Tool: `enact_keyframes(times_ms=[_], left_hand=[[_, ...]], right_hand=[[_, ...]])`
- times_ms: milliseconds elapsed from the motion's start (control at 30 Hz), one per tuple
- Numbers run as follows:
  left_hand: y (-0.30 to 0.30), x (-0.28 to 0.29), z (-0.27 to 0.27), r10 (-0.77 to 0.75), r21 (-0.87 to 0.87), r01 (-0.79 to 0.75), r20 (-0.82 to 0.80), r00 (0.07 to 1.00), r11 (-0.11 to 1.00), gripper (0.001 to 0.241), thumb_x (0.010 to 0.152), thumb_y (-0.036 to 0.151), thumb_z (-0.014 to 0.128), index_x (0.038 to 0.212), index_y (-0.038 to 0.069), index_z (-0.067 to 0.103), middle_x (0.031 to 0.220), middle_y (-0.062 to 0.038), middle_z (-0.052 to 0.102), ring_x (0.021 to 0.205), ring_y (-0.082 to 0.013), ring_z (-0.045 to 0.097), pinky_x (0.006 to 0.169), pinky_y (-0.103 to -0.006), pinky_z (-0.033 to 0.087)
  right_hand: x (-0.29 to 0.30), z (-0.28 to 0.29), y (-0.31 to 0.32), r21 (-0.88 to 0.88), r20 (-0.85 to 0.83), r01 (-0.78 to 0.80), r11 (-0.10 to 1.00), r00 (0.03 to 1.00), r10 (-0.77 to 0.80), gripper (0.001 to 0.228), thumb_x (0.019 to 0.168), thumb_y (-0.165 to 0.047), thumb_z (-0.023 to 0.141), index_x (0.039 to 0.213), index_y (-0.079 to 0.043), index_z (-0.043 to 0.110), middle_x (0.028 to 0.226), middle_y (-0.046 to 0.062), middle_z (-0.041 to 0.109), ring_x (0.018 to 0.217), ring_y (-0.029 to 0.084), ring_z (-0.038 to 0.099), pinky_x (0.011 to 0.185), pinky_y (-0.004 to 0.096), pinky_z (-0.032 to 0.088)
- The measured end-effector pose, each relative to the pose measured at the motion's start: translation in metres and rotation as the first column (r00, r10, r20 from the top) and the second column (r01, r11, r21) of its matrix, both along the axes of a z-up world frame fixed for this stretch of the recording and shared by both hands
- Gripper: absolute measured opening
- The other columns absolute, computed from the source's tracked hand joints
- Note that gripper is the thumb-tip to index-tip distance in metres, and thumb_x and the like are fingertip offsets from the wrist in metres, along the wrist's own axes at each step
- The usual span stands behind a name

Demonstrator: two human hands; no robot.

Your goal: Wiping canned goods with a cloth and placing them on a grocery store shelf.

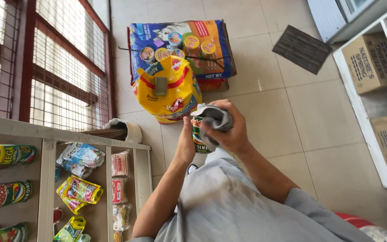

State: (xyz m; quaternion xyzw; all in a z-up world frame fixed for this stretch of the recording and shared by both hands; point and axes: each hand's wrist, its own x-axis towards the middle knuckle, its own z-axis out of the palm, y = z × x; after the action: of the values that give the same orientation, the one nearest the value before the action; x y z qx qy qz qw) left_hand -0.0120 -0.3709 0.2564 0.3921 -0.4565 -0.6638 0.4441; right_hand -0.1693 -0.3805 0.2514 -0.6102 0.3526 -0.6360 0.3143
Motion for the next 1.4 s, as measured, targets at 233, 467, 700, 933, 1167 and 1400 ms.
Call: enact_keyframes(times_ms=[233, 467, 700, 933, 1167, 1400], left_hand=[[0.021, -0.010, 0.008, -0.077, -0.007, 0.080, 0.215, 0.973, 0.997, 0.086, 0.105, 0.059, 0.018, 0.130, -0.010, 0.061, 0.124, -0.038, 0.062, 0.126, -0.0410, 0.056, 0.113, -0.0549, 0.036], [0.029, -0.006, -0.006, -0.060, -0.089, 0.065, 0.051, 0.997, 0.994, 0.067, 0.110, 0.050, 0.019, 0.123, 0.005, 0.068, 0.106, -0.015, 0.068, 0.100, -0.0235, 0.063, 0.098, -0.0418, 0.050], [0.046, 0.040, -0.015, 0.119, -0.125, -0.101, 0.152, 0.981, 0.987, 0.074, 0.107, 0.055, 0.012, 0.118, 0.009, 0.069, 0.092, -0.014, 0.068, 0.088, -0.0224, 0.064, 0.084, -0.0403, 0.053], [0.067, 0.082, 0.004, 0.475, 0.002, -0.475, -0.008, 0.880, 0.880, 0.063, 0.112, 0.047, 0.021, 0.109, 0.009, 0.070, 0.098, -0.005, 0.065, 0.094, -0.0195, 0.060, 0.096, -0.0372, 0.051], [0.080, 0.112, 0.012, 0.655, -0.065, -0.666, 0.270, 0.706, 0.744, 0.067, 0.108, 0.048, 0.029, 0.099, -0.004, 0.070, 0.094, -0.031, 0.067, 0.094, -0.0434, 0.062, 0.085, -0.0546, 0.044], [0.058, 0.105, 0.012, 0.796, 0.057, -0.809, 0.149, 0.587, 0.585, 0.071, 0.107, 0.061, 0.032, 0.105, 0.003, 0.073, 0.107, -0.017, 0.070, 0.108, -0.0283, 0.059, 0.104, -0.0461, 0.043]], right_hand=[[-0.002, 0.011, 0.042, 0.053, -0.163, -0.019, 0.998, 0.986, 0.027, 0.075, 0.078, -0.019, 0.092, 0.138, 0.003, 0.052, 0.135, 0.020, 0.053, 0.131, 0.031, 0.052, 0.115, 0.047, 0.034], [0.010, 0.025, 0.051, -0.020, -0.119, 0.086, 0.996, 0.989, -0.088, 0.059, 0.082, -0.019, 0.088, 0.125, 0.001, 0.052, 0.124, 0.018, 0.054, 0.119, 0.025, 0.052, 0.107, 0.040, 0.040], [0.047, 0.001, 0.028, -0.011, -0.050, -0.097, 0.995, 0.994, 0.096, 0.039, 0.087, -0.015, 0.085, 0.112, 0.004, 0.063, 0.107, 0.016, 0.064, 0.103, 0.021, 0.063, 0.095, 0.038, 0.050], [0.111, 0.032, 0.005, -0.063, -0.210, -0.383, 0.921, 0.908, 0.363, 0.047, 0.082, -0.027, 0.089, 0.110, 0.003, 0.066, 0.101, 0.016, 0.068, 0.092, 0.027, 0.070, 0.087, 0.039, 0.054], [0.154, 0.011, -0.015, -0.066, -0.267, -0.585, 0.808, 0.791, 0.551, 0.046, 0.089, -0.021, 0.082, 0.119, 0.005, 0.060, 0.113, 0.018, 0.063, 0.108, 0.032, 0.065, 0.098, 0.043, 0.047], [0.161, 0.029, -0.039, -0.100, -0.452, -0.808, 0.580, 0.557, 0.697, 0.108, 0.070, -0.034, 0.097, 0.149, 0.004, 0.034, 0.152, 0.029, 0.035, 0.145, 0.048, 0.036, 0.120, 0.055, 0.028]])
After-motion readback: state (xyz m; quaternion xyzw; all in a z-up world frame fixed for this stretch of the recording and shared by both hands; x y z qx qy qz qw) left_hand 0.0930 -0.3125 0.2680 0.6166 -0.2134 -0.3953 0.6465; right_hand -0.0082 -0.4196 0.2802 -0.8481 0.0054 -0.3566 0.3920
